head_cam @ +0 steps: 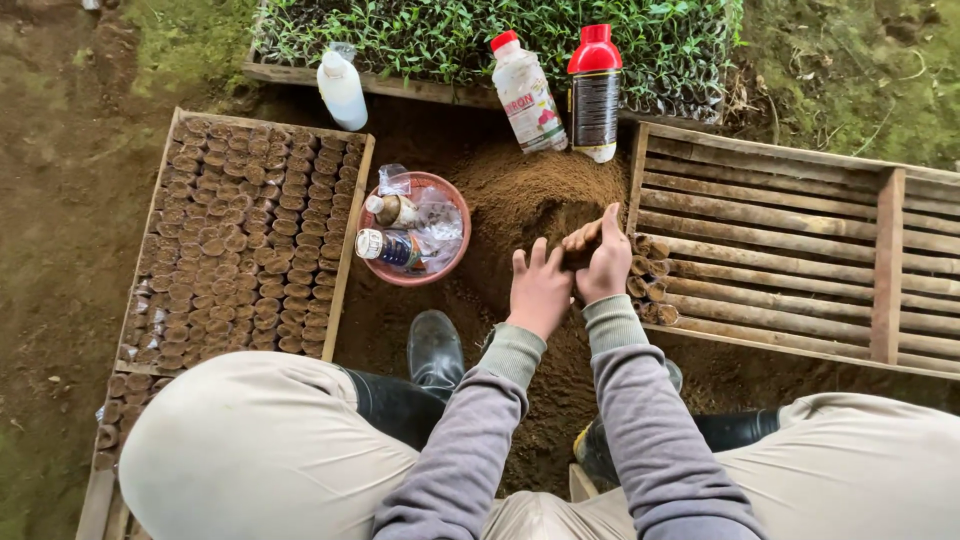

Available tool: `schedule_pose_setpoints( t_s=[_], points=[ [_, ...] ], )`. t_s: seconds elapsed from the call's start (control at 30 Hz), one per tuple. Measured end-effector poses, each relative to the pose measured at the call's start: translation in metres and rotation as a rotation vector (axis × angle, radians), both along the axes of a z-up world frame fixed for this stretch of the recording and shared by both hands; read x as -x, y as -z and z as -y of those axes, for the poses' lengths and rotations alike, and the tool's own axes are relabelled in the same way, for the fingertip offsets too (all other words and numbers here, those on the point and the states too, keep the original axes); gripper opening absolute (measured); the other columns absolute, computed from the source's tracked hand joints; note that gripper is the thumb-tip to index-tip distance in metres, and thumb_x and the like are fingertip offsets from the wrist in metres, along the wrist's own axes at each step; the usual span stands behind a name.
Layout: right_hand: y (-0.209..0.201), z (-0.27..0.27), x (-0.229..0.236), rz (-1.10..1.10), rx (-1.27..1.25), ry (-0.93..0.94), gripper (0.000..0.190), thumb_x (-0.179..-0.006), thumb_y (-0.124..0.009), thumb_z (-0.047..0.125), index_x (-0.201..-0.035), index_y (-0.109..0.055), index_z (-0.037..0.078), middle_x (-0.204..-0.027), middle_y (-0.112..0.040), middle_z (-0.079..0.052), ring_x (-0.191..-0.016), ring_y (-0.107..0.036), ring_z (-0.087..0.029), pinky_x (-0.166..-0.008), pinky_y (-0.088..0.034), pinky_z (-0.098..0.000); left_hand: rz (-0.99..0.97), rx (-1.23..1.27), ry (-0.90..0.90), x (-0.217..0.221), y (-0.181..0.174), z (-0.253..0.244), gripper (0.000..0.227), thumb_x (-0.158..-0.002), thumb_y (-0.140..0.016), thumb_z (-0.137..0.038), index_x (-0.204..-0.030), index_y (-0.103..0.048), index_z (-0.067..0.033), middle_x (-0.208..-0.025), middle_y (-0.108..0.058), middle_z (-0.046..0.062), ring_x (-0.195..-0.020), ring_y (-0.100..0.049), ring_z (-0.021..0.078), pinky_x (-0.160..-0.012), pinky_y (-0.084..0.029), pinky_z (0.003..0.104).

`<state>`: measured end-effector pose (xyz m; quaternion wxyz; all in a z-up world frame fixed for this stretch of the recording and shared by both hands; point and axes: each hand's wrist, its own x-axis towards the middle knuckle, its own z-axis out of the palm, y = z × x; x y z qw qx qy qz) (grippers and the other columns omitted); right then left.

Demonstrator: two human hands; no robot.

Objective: Planting seeds into soil plugs and organizing seedling trays in a garden

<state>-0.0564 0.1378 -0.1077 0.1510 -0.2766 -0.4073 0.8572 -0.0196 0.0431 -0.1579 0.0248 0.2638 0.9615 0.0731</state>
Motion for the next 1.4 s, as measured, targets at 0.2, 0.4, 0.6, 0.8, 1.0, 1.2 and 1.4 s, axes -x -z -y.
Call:
schedule_pose_setpoints(
  t_s=[0.2,0.4,0.6,0.8,1.0,1.2,1.4],
  points=[
    [-0.003,0.0,-0.009,-0.093,-0.045,-0.085,0.067,-0.11,-0.051,0.04,-0.052,-0.05,0.007,-0.052,-0.052,-0.018,-0.054,-0.063,-0.03,-0.066,-0.053,-0.04,0.035,0.024,0.004,0.0,0.006,0.002,0.034,-0.069,-0.086,-0.044,-0.096,-0.077,-0.0251,-0.131,-0.052,0.003,-0.139,-0.031,0.0348,-0.106,-0.025,0.055],
    [-0.013,0.001,-0.02,-0.081,-0.131,-0.207,0.063,-0.109,-0.047,0.038,-0.065,-0.068,-0.003,-0.077,-0.071,-0.024,-0.082,-0.073,-0.033,-0.087,-0.056,-0.0404,0.097,0.073,-0.011,0.003,0.011,0.005,0.039,-0.073,-0.084,-0.046,-0.107,-0.076,-0.0293,-0.135,-0.051,0.001,-0.142,-0.027,0.0322,-0.108,-0.023,0.055],
    [-0.011,-0.022,-0.038,-0.035,-0.719,-0.583,0.027,-0.086,-0.053,-0.002,-0.098,-0.077,-0.001,-0.109,-0.072,-0.021,-0.1,-0.07,-0.032,-0.089,-0.057,-0.0461,0.078,0.029,-0.013,0.002,0.004,0.01,0.039,-0.073,-0.084,-0.041,-0.107,-0.076,-0.0231,-0.131,-0.053,0.004,-0.14,-0.031,0.0355,-0.107,-0.025,0.056],
    [0.046,-0.042,-0.044,-0.184,-1.54,-0.702,0.028,-0.086,-0.056,-0.006,-0.102,-0.079,0.0,-0.124,-0.069,-0.024,-0.12,-0.062,-0.042,-0.105,-0.051,-0.0479,0.045,0.059,0.009,0.001,0.021,0.01,0.034,-0.073,-0.086,-0.04,-0.1,-0.076,-0.0212,-0.127,-0.05,0.003,-0.138,-0.031,0.0352,-0.106,-0.023,0.057],
    [0.07,-0.046,-0.052,0.011,-1.691,-0.855,0.035,-0.091,-0.051,0.004,-0.116,-0.075,0.009,-0.141,-0.061,-0.021,-0.132,-0.055,-0.041,-0.114,-0.044,-0.0471,0.054,0.016,0.013,-0.001,0.026,0.009,0.033,-0.072,-0.086,-0.037,-0.099,-0.076,-0.0208,-0.126,-0.05,0.001,-0.139,-0.031,0.0353,-0.105,-0.024,0.055],
    [0.071,-0.045,-0.045,0.208,-1.735,-1.045,0.039,-0.092,-0.052,0.007,-0.128,-0.067,0.014,-0.155,-0.049,-0.015,-0.142,-0.045,-0.041,-0.113,-0.048,-0.0514,-0.016,-0.024,0.013,-0.004,0.001,0.009,0.028,-0.073,-0.082,-0.034,-0.097,-0.077,-0.0199,-0.124,-0.053,0.002,-0.139,-0.032,0.0346,-0.104,-0.025,0.055],
    [0.08,-0.05,-0.043,0.04,-1.774,-0.904,0.035,-0.093,-0.051,0.01,-0.122,-0.071,0.016,-0.145,-0.058,-0.01,-0.134,-0.055,-0.035,-0.111,-0.049,-0.0436,-0.05,-0.061,-0.031,-0.001,0.022,0.006,0.017,-0.077,-0.072,-0.027,-0.092,-0.077,-0.0185,-0.126,-0.052,0.003,-0.14,-0.032,0.0356,-0.103,-0.024,0.054]
  ],
)
